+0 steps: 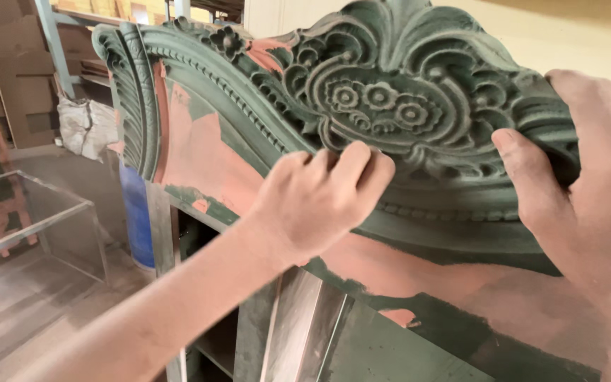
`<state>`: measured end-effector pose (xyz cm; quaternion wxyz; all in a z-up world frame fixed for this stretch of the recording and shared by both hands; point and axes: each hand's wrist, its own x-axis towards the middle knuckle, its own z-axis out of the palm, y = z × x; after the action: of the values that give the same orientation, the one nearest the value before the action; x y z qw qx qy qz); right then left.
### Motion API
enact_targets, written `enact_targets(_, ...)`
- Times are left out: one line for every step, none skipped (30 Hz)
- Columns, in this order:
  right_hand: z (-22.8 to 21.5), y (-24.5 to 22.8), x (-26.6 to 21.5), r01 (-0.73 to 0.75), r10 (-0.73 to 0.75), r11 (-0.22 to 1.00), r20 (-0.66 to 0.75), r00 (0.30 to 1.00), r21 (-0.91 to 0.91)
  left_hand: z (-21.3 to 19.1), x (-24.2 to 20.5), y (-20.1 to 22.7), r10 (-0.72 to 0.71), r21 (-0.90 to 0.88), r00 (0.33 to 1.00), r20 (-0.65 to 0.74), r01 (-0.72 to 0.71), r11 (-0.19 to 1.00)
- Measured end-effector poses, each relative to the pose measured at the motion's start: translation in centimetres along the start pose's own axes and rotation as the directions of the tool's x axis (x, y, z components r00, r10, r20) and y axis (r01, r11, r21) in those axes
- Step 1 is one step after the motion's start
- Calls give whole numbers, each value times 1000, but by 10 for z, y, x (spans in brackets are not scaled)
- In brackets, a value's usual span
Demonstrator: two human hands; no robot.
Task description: The person sands the ornate top edge of a green-painted wooden headboard using a small sanding block. They work along the carved floral details and the beaded trim, removing paint to reveal the wood underneath.
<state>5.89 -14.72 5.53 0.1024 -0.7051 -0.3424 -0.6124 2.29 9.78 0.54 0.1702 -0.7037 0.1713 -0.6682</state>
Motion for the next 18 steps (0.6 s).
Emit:
enact_targets(3,4,-1,7,-7,1000,-6,1000,13,4,-1,3,24,84,999,-26,-22,996)
enact_targets(8,6,-4,15,-15,999,-19,1000,40,6,-3,14,-154,-26,988,-12,154,988)
enact_targets(11,7,-7,15,-14,998,-25,1000,63,9,-1,31,-326,-130,945,21,325,937)
enact_targets(15,8,-8,16,-13,996,-35,999,87,11,4,42,-481,-228,874,68,483,845)
enact_targets(17,9,-8,8,-4,995,-37,999,104,13,11,47,-601,-344,793,103,595,726)
enact_targets(18,9,-7,6,-2,994,-40,999,111,13,18,54,-702,-454,695,156,682,574)
enact_targets(19,10,-7,4,1,993,-42,999,119,10,24,58,-779,-545,585,226,739,397)
enact_targets(19,8,-8,3,2,992,-39,999,125,6,25,54,-741,-536,597,309,752,382)
enact_targets(18,7,-9,4,1,991,-33,999,136,2,23,43,-696,-527,604,389,765,369)
enact_targets(19,6,-9,9,-4,989,-31,999,149,-3,22,31,-649,-517,607,459,776,360)
enact_targets(18,6,-8,15,-11,986,-26,1000,166,-9,20,21,-566,-505,709,420,701,503)
enact_targets(18,6,-7,22,-18,986,-24,1000,164,-15,20,10,-463,-487,799,385,601,634)
enact_targets(18,6,-6,29,-26,986,-22,999,162,-19,22,3,-344,-461,870,352,482,745)
enact_targets(17,7,-6,43,-41,989,-15,999,143,-21,26,0,-258,-414,880,398,423,806)
enact_targets(18,7,-7,35,-34,989,-10,999,146,-22,29,-4,-171,-371,879,445,355,858)
enact_targets(17,6,-8,32,-32,989,2,999,147,-25,31,-8,-94,-321,864,494,282,904)
enact_targets(16,5,-9,6,-8,986,13,1000,170,-28,31,-13,-115,-270,832,543,302,914)
enact_targets(15,4,-7,5,-7,990,7,1000,142,-30,32,-20,-143,-212,803,579,317,924)
